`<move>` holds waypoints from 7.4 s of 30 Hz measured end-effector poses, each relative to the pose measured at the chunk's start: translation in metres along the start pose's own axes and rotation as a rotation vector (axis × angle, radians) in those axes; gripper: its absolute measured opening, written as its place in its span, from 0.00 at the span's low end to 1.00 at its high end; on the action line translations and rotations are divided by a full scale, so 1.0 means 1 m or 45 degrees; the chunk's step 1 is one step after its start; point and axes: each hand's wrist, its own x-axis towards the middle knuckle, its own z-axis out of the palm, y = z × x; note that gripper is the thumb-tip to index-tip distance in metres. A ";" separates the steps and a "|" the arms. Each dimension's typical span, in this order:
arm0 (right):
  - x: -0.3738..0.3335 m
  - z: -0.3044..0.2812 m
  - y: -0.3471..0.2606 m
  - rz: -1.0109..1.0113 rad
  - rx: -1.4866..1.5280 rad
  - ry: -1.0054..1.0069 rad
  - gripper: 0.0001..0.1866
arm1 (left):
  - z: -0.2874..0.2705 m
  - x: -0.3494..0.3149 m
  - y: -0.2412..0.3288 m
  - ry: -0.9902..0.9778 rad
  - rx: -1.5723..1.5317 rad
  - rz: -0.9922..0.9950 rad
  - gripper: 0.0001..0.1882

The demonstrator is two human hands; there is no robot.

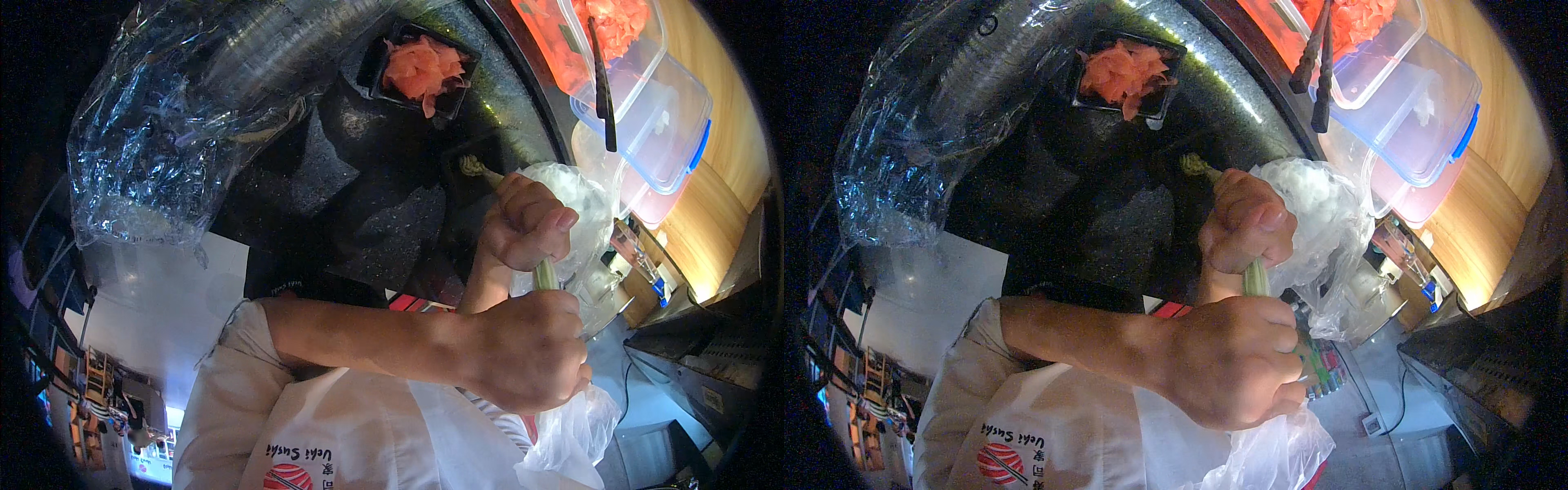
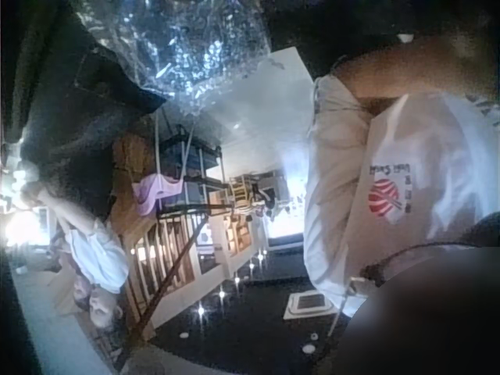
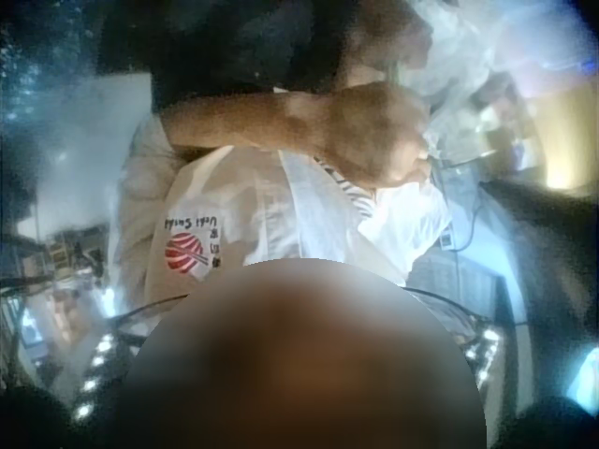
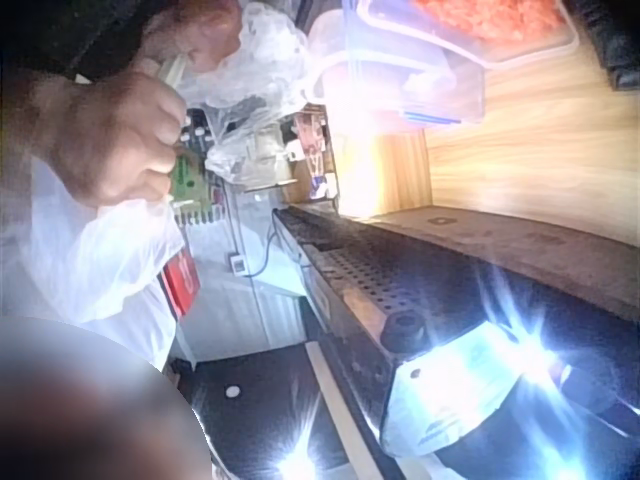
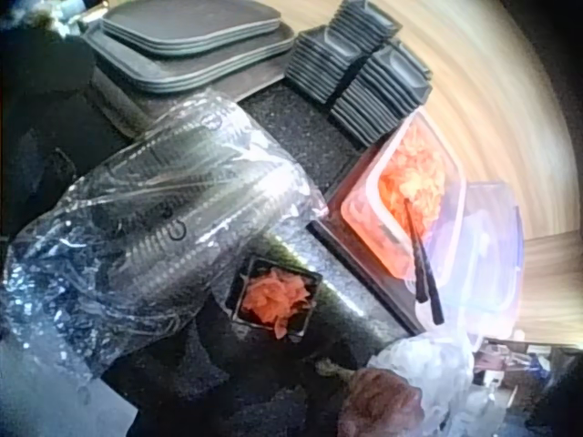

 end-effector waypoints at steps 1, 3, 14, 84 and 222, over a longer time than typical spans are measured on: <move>0.000 0.000 0.001 0.006 -0.013 0.016 0.32 | 0.000 0.000 0.001 0.009 -0.005 -0.013 0.14; 0.000 0.000 0.002 -0.014 0.000 0.011 0.31 | 0.000 0.000 0.002 0.004 -0.010 -0.030 0.14; 0.000 0.009 0.001 0.026 0.028 -0.027 0.30 | -0.006 -0.001 0.009 -0.012 0.030 -0.032 0.13; -0.611 0.811 -0.261 -0.541 -0.172 -3.707 0.14 | -0.363 -0.806 0.533 1.470 1.295 -1.765 0.46; -0.906 1.068 -0.448 -0.568 0.992 -2.727 0.11 | -0.319 -1.179 0.648 3.824 0.863 -1.145 0.24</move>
